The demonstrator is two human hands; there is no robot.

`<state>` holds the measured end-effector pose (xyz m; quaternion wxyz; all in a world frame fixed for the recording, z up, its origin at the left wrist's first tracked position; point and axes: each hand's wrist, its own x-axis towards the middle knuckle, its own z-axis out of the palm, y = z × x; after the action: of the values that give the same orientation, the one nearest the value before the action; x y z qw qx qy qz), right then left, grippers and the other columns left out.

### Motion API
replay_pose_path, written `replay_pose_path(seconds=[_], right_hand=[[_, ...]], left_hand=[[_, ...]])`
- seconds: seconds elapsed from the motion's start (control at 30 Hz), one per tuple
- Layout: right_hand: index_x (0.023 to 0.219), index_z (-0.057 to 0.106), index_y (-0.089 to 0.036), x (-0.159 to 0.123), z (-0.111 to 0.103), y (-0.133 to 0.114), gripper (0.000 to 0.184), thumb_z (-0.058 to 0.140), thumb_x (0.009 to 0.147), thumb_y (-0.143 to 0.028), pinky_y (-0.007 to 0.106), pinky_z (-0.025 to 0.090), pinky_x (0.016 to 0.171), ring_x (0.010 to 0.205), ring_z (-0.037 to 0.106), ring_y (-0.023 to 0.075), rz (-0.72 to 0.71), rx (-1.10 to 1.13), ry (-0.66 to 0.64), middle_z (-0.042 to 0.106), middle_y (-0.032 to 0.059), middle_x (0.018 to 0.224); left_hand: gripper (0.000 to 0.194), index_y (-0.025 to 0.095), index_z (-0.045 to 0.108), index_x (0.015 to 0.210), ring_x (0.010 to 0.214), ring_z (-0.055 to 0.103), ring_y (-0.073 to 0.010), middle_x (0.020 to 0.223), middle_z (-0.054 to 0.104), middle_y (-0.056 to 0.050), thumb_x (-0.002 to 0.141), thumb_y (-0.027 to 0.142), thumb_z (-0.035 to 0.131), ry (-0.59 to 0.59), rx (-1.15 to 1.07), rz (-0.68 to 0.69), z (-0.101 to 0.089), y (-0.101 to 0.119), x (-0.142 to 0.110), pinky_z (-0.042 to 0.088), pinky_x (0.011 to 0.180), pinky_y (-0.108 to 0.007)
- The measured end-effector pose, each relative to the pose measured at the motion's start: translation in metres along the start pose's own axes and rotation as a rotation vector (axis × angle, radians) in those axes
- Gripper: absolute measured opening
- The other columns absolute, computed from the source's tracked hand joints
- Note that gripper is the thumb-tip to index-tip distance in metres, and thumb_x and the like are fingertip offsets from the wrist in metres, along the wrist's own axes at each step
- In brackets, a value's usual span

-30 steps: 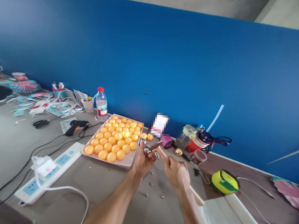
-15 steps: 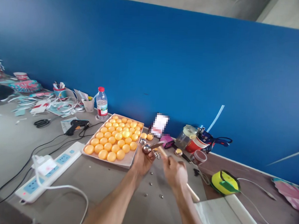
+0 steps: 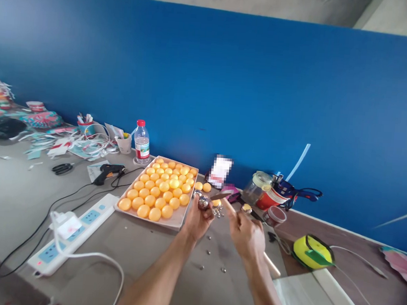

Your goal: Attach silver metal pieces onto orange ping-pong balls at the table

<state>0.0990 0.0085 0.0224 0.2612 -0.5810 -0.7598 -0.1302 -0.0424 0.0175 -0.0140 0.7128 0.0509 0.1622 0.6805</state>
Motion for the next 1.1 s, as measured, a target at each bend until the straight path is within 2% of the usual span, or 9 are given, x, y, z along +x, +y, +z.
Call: replay_pose_path(seconds=[0.07, 0.23, 0.4, 0.5, 0.57, 0.73, 0.9, 1.03, 1.1], right_hand=[[0.057, 0.058, -0.018, 0.000, -0.001, -0.001, 0.055, 0.029, 0.093, -0.048, 0.026, 0.030, 0.058, 0.049, 0.050, 0.0142, 0.025, 0.021, 0.042, 0.059, 0.0053, 0.049], [0.057, 0.059, -0.018, 0.000, 0.002, -0.005, 0.052, 0.033, 0.092, -0.046, 0.027, 0.029, 0.058, 0.043, 0.044, 0.0136, -0.029, 0.006, -0.062, 0.056, 0.0038, 0.043], [0.055, 0.056, -0.019, 0.008, -0.020, 0.006, 0.055, 0.032, 0.091, -0.052, 0.025, 0.028, 0.053, 0.045, 0.045, 0.0132, 0.101, 0.209, 0.065, 0.054, 0.0032, 0.044], [0.059, 0.058, -0.019, 0.010, -0.026, 0.011, 0.055, 0.030, 0.091, -0.054, 0.025, 0.029, 0.053, 0.047, 0.048, 0.0142, 0.153, 0.217, 0.104, 0.055, 0.0040, 0.046], [0.059, 0.058, -0.018, 0.008, -0.018, 0.009, 0.055, 0.030, 0.091, -0.053, 0.026, 0.029, 0.055, 0.048, 0.049, 0.0149, 0.145, 0.151, 0.070, 0.058, 0.0053, 0.049], [0.061, 0.062, -0.019, 0.002, 0.003, 0.002, 0.047, 0.038, 0.091, -0.046, 0.027, 0.029, 0.057, 0.049, 0.050, 0.0154, 0.040, 0.007, -0.174, 0.059, 0.0055, 0.049], [0.068, 0.063, -0.018, 0.004, -0.004, 0.007, 0.050, 0.030, 0.094, -0.046, 0.026, 0.030, 0.057, 0.055, 0.054, 0.0151, 0.136, 0.113, -0.055, 0.064, 0.0067, 0.059], [0.064, 0.062, -0.020, 0.002, 0.003, 0.003, 0.047, 0.035, 0.092, -0.046, 0.027, 0.028, 0.056, 0.052, 0.053, 0.0164, 0.053, 0.012, -0.199, 0.063, 0.0064, 0.055], [0.064, 0.062, -0.020, 0.001, 0.007, 0.003, 0.046, 0.037, 0.090, -0.048, 0.027, 0.029, 0.058, 0.053, 0.054, 0.0170, 0.052, 0.009, -0.180, 0.062, 0.0057, 0.054]], left_hand=[[0.033, 0.015, 0.049, 0.073, 0.044, 0.033, -0.0038, 0.067, 0.056, -0.002, 0.085, 0.046, 0.051, -0.003, 0.005, -0.007, 0.000, 0.000, 0.001, 0.037, 0.048, -0.017], [0.031, 0.015, 0.052, 0.077, 0.043, 0.031, -0.0038, 0.063, 0.054, 0.000, 0.083, 0.045, 0.055, -0.008, 0.046, 0.017, -0.002, -0.001, 0.001, 0.031, 0.043, -0.016], [0.027, 0.015, 0.053, 0.074, 0.051, 0.041, -0.0058, 0.074, 0.059, -0.004, 0.084, 0.040, 0.057, -0.079, -0.076, -0.016, -0.004, 0.002, 0.000, 0.041, 0.054, -0.020], [0.019, 0.016, 0.055, 0.078, 0.056, 0.045, -0.0076, 0.076, 0.059, -0.004, 0.082, 0.034, 0.060, -0.142, -0.107, -0.003, -0.004, 0.003, 0.000, 0.041, 0.055, -0.021], [0.019, 0.016, 0.055, 0.080, 0.056, 0.046, -0.0080, 0.076, 0.059, -0.004, 0.082, 0.034, 0.061, -0.154, -0.099, -0.003, -0.003, 0.003, 0.000, 0.041, 0.056, -0.021], [0.026, 0.014, 0.055, 0.076, 0.049, 0.038, -0.0058, 0.070, 0.056, -0.003, 0.084, 0.039, 0.056, -0.067, -0.024, -0.011, -0.002, 0.002, -0.002, 0.036, 0.048, -0.019], [0.024, 0.014, 0.056, 0.079, 0.050, 0.038, -0.0058, 0.075, 0.059, -0.005, 0.086, 0.037, 0.052, -0.122, -0.063, -0.060, -0.003, 0.002, -0.001, 0.040, 0.053, -0.021], [0.028, 0.012, 0.057, 0.077, 0.045, 0.033, -0.0042, 0.071, 0.057, -0.004, 0.085, 0.039, 0.053, -0.135, -0.012, -0.053, -0.005, 0.000, -0.002, 0.034, 0.047, -0.019], [0.028, 0.012, 0.057, 0.077, 0.046, 0.033, -0.0039, 0.073, 0.058, -0.004, 0.085, 0.039, 0.053, -0.141, -0.012, -0.031, -0.004, 0.001, -0.003, 0.034, 0.047, -0.019]])
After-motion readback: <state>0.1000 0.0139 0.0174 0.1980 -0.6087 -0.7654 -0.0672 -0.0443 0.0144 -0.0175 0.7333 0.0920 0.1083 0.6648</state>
